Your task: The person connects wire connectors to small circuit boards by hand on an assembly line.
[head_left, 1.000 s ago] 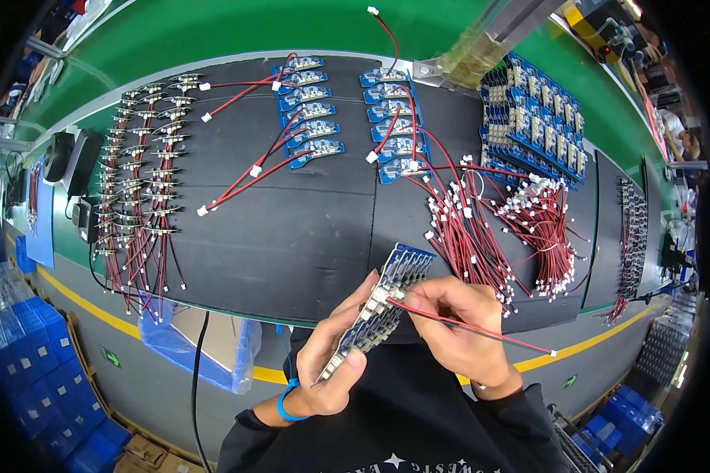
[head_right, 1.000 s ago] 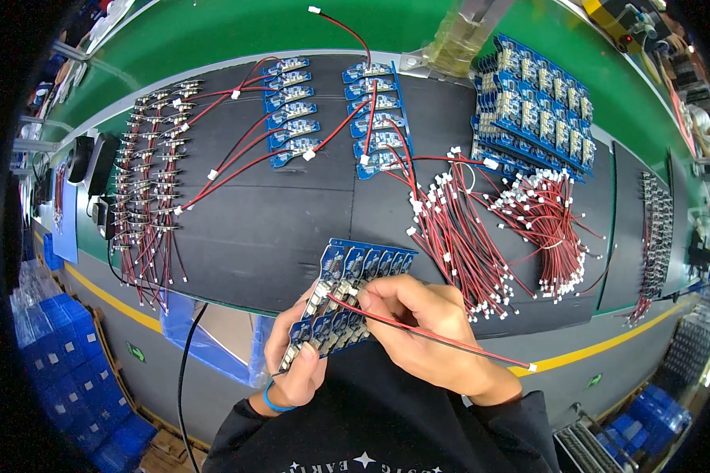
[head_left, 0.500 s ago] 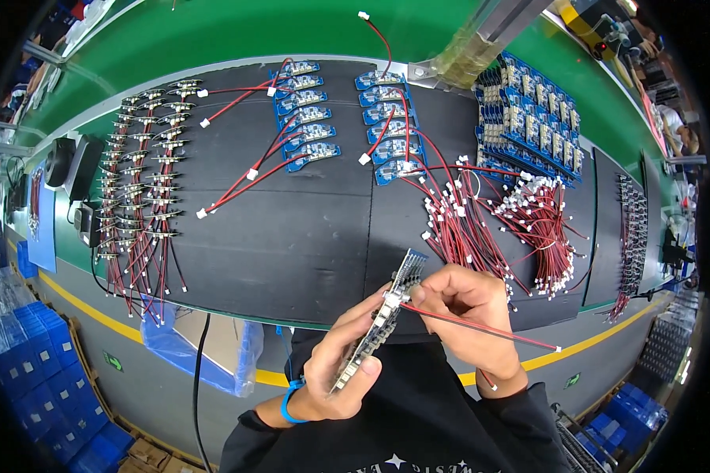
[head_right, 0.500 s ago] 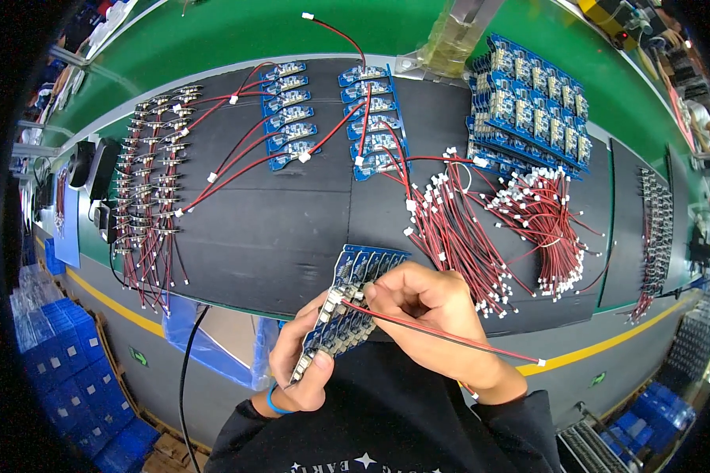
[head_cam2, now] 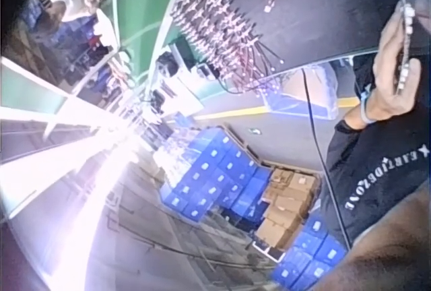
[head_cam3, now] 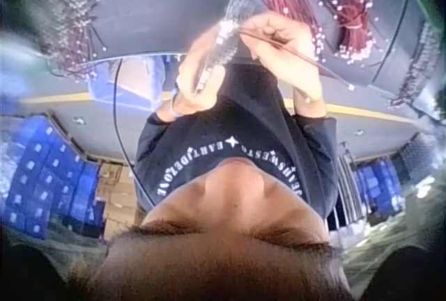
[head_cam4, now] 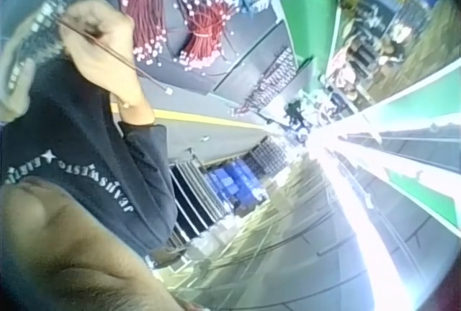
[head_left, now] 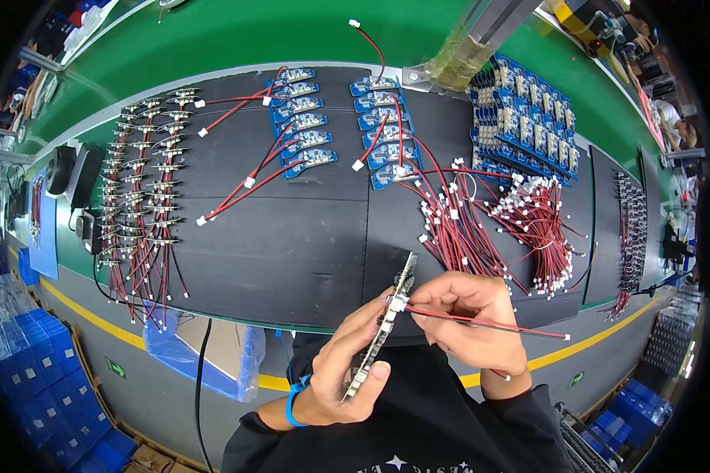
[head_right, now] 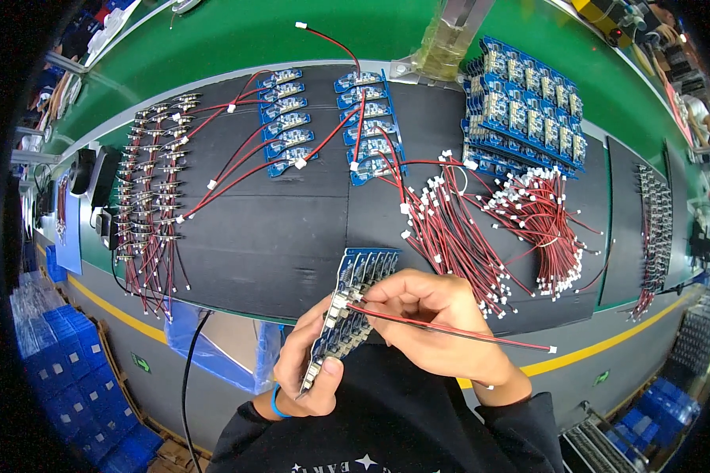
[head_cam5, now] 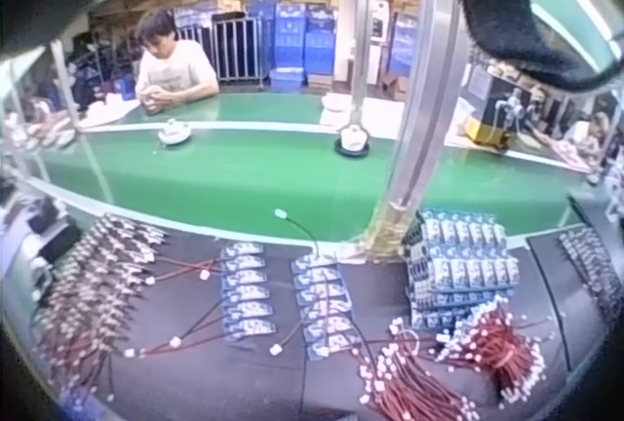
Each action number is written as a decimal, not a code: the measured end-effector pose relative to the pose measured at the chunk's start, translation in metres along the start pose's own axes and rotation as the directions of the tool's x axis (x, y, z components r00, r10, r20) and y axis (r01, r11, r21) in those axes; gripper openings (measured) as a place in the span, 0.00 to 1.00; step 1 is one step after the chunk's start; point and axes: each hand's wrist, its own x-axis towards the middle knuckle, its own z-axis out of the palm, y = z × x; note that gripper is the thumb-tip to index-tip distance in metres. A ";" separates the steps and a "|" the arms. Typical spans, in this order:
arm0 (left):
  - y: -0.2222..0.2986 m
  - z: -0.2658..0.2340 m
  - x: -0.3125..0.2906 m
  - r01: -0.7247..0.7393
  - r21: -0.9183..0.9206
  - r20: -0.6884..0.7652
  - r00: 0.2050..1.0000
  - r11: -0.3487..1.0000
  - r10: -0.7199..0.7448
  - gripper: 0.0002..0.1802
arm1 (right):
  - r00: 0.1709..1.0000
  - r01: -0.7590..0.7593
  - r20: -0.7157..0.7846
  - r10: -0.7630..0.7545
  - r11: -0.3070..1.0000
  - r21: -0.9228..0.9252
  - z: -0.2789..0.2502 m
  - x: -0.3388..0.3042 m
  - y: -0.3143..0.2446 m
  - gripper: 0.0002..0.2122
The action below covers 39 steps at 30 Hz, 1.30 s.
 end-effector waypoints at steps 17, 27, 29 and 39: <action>-0.001 -0.012 0.007 0.057 -0.074 0.030 0.998 0.996 -0.055 0.21 | 0.978 -0.180 0.121 0.173 0.982 0.055 -0.009 0.010 -0.001 0.02; -0.001 -0.009 -0.015 0.260 -0.112 -0.185 0.943 0.959 -0.277 0.27 | 0.707 0.042 -0.245 -0.663 0.385 -0.922 -0.071 0.062 0.049 0.05; -0.004 -0.012 -0.017 0.232 -0.115 -0.176 0.952 0.966 -0.250 0.24 | 0.723 -0.030 -0.268 -0.636 0.359 -0.933 -0.064 0.066 0.049 0.05; 0.000 -0.011 -0.018 0.336 -0.139 -0.240 0.901 0.932 -0.361 0.27 | 0.653 0.165 -0.052 -0.755 0.209 -0.964 -0.064 0.055 0.044 0.05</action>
